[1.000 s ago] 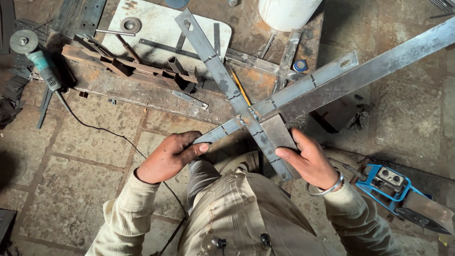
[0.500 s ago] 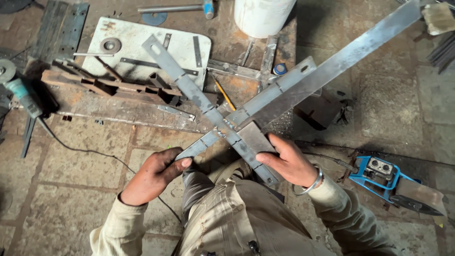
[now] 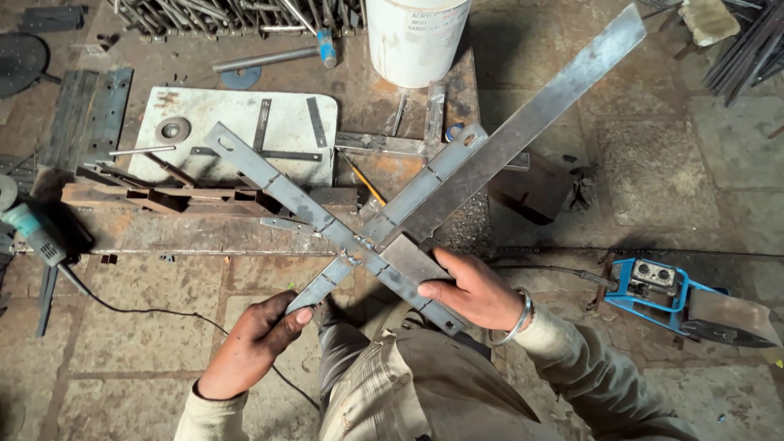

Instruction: Welding and measuring metal strips to form a cross-shaped structure.

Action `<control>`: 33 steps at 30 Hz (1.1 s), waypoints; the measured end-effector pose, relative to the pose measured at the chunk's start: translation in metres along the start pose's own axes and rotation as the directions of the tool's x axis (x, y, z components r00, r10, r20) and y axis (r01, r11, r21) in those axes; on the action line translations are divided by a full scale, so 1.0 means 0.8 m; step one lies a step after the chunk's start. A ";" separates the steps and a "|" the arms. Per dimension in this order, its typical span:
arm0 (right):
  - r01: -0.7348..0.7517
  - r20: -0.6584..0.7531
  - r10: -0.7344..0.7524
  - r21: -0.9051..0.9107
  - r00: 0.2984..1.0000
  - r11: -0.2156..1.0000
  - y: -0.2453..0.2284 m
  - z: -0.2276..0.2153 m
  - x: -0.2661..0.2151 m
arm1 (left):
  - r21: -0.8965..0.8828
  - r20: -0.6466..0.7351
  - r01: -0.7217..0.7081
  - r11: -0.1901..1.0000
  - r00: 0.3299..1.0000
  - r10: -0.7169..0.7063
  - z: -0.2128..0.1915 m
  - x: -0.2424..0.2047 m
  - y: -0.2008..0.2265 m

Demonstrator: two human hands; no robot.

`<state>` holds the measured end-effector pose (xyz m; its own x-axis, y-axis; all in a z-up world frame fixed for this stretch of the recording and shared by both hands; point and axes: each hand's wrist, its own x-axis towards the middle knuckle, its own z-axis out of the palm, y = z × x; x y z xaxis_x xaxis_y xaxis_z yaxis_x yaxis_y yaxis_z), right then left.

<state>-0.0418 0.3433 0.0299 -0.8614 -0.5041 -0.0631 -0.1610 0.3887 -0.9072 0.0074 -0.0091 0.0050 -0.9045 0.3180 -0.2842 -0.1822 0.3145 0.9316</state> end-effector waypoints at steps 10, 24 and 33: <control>0.062 0.020 -0.062 -0.009 0.998 0.998 0.008 0.002 0.002 | 0.000 0.014 0.048 0.999 0.999 -0.048 0.001 -0.001 0.005; -0.140 -0.097 0.169 0.253 0.981 0.957 0.082 -0.094 -0.005 | -0.087 -0.164 -0.093 0.992 0.983 0.078 0.039 0.020 0.011; 0.015 -0.557 0.157 0.291 0.816 0.957 0.097 -0.157 -0.053 | -0.690 -0.256 -0.310 0.654 0.950 0.180 0.064 0.075 0.167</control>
